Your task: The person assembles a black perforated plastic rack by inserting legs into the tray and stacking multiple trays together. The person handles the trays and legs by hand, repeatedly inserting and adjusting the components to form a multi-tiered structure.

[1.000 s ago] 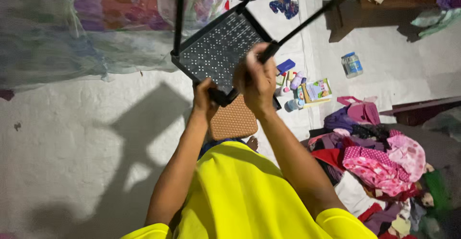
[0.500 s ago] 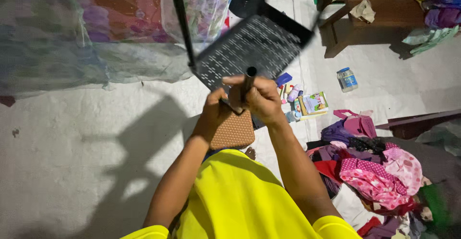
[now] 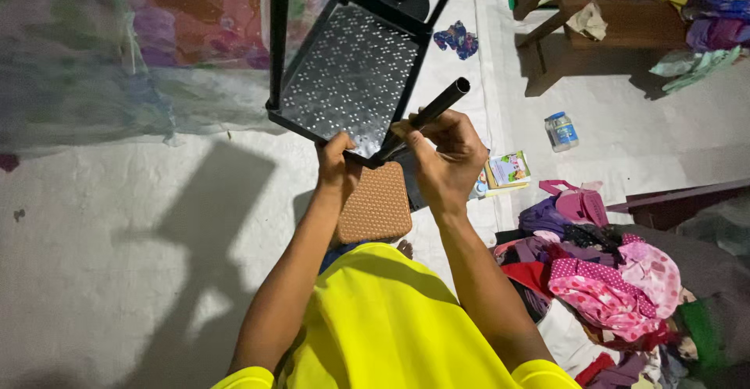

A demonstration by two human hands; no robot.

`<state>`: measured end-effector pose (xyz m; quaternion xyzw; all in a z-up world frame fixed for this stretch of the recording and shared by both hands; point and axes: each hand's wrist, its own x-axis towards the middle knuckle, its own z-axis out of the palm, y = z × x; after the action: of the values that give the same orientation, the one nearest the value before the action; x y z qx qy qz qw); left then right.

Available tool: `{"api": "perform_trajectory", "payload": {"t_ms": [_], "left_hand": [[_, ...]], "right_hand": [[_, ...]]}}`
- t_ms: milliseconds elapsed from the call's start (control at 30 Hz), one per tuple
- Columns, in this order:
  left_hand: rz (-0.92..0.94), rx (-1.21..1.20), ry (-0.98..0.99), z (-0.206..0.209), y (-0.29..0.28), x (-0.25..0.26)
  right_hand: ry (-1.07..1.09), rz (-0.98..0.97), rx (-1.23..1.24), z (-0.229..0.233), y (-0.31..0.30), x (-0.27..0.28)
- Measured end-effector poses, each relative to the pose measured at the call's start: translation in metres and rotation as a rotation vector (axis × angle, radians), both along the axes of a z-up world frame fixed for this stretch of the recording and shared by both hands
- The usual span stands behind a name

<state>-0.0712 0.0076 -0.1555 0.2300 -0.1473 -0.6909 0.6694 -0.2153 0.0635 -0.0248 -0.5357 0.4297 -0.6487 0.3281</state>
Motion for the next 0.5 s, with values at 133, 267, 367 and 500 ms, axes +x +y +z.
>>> {"api": "perform_trajectory", "payload": {"t_ms": [133, 267, 367, 500], "left_hand": [[-0.222, 0.056, 0.071, -0.025, -0.012, 0.019], [-0.422, 0.121, 0.177, -0.037, -0.015, 0.034], [-0.257, 0.07, -0.058, -0.016, -0.005, 0.033], [-0.011, -0.091, -0.231, 0.023, 0.004, 0.027]], "right_hand": [[-0.036, 0.256, 0.022, 0.003, -0.002, -0.011], [0.017, 0.574, -0.056, 0.003, -0.008, -0.021], [-0.153, 0.555, -0.13, 0.014, -0.017, -0.025], [-0.184, 0.75, 0.054, 0.07, -0.025, -0.067]]}}
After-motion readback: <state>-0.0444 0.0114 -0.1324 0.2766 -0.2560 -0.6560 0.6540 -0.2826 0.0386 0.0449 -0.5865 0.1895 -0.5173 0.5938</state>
